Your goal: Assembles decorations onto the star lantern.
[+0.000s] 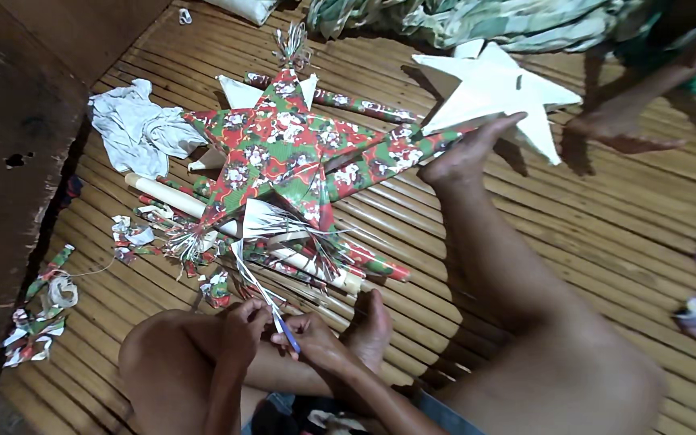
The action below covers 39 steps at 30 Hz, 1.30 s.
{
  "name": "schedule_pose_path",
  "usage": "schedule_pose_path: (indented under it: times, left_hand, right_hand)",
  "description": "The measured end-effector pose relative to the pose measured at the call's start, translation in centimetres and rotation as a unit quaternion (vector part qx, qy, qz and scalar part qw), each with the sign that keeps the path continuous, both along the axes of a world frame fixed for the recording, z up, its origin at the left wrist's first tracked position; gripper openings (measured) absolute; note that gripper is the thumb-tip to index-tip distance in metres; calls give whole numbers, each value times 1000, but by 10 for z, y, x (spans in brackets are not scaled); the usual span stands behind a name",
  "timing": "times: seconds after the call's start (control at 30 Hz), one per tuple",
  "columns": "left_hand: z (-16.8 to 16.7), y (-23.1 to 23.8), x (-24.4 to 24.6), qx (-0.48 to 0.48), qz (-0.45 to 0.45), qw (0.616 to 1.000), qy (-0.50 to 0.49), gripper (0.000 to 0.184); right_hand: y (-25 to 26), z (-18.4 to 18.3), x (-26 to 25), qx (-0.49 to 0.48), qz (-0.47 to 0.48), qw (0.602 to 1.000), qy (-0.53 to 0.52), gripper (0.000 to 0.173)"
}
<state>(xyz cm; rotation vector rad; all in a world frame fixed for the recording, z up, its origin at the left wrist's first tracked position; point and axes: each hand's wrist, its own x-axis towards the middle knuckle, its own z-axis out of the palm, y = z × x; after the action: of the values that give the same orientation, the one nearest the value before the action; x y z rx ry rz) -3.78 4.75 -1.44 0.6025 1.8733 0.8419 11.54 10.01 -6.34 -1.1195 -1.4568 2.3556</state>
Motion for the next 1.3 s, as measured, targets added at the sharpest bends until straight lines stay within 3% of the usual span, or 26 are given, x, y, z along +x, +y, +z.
schedule_pose_path:
  times: [1.3]
  left_hand:
    - [-8,-5,-3,-2,-32,999,11,13]
  right_hand:
    - [15,-11,-3,33,24,999,4,20]
